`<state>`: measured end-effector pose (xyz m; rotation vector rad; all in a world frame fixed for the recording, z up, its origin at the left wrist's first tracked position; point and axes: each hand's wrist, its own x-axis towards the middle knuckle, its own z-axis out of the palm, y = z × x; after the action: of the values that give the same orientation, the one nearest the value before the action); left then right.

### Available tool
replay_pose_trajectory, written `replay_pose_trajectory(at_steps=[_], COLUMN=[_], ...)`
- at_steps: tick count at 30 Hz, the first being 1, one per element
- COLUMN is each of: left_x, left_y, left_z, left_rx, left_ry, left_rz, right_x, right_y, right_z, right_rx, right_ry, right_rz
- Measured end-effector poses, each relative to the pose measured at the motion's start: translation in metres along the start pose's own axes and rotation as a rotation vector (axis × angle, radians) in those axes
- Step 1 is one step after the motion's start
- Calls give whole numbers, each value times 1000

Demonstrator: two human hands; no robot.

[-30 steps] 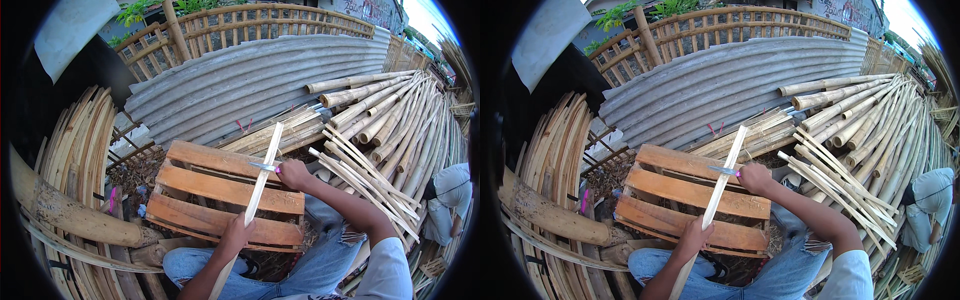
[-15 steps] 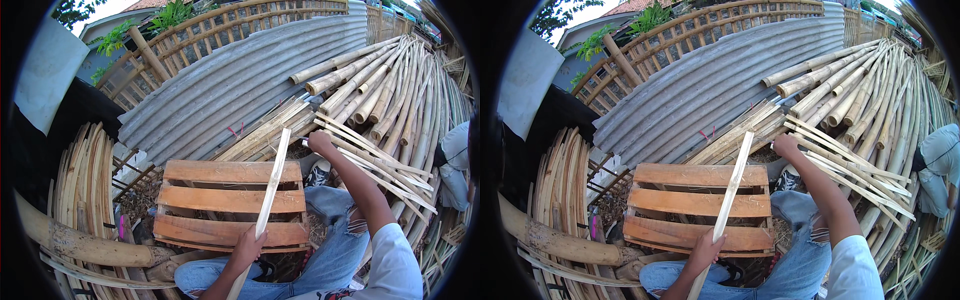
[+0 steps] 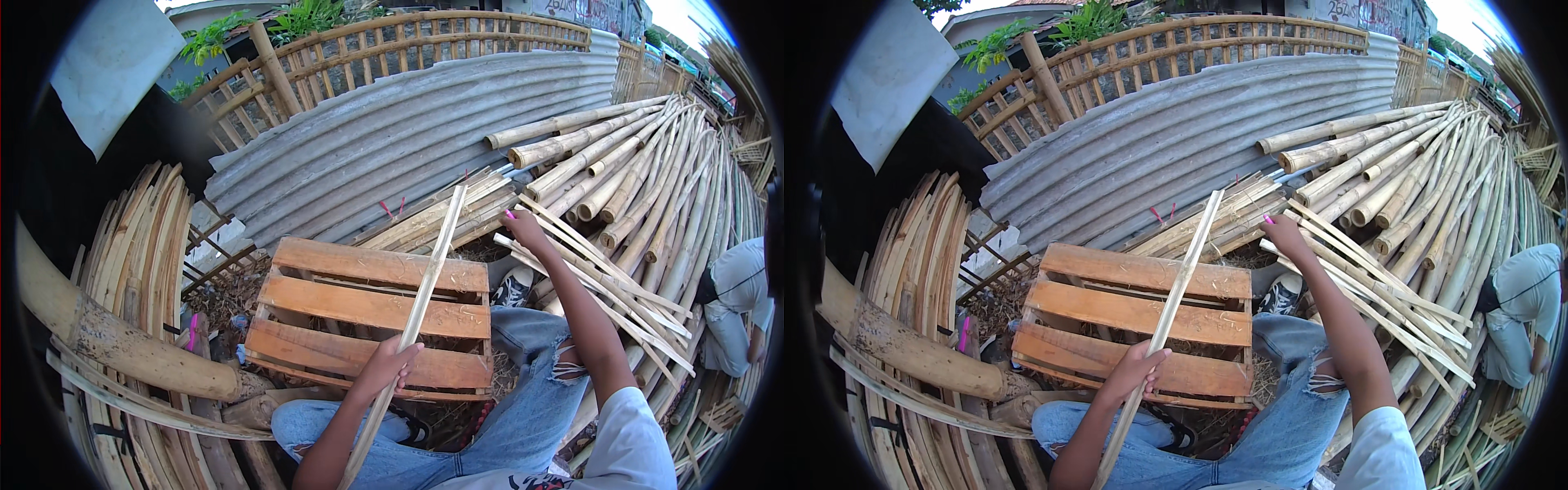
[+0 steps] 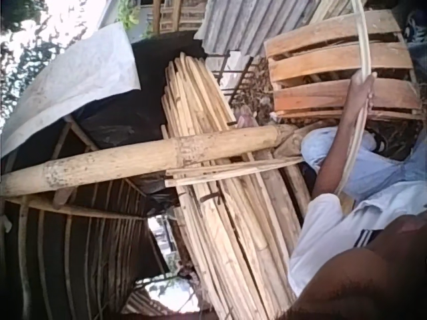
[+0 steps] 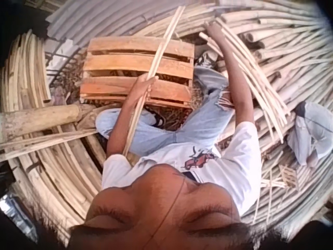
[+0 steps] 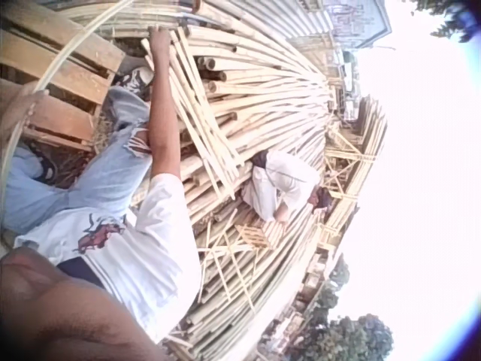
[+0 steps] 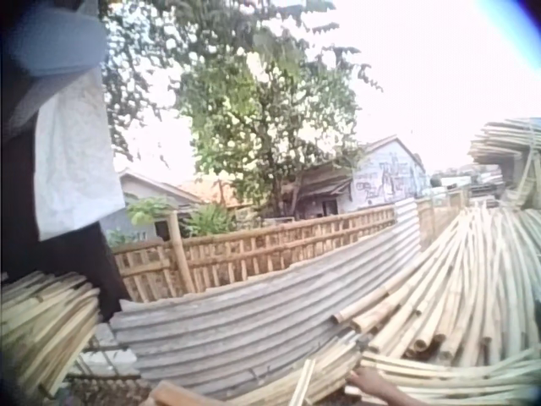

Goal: The person scrapes and shaves down a bamboo strip using a knife while resting it across a wooden crate.

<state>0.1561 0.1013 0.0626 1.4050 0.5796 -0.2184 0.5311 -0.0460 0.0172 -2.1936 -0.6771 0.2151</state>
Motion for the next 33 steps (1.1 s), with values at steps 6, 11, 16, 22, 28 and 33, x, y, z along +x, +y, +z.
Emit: replay_pose_trajectory(at_steps=[6, 11, 16, 22, 28, 33], left_x=[1, 0, 7, 9, 13, 15], left_y=[2, 5, -1, 0, 2, 5], left_z=[-2, -6, -14, -19, -17, -13], left_rx=[-25, -23, -225, -483, -329, -68], left_ry=[8, 28, -106, -183, -60, 98], left_rz=[16, 27, 53, 8, 20, 4], right_x=[-12, -28, -59, -113, -120, -108], right_y=[-28, -61, -109, -161, -152, -154], right_z=[13, 9, 20, 28, 52, 55], right_rx=[333, 472, 195, -173, -336, -408], right_ry=[-125, -303, -390, -488, -438, -469], right_rz=[66, 123, -104, -323, -410, -347])
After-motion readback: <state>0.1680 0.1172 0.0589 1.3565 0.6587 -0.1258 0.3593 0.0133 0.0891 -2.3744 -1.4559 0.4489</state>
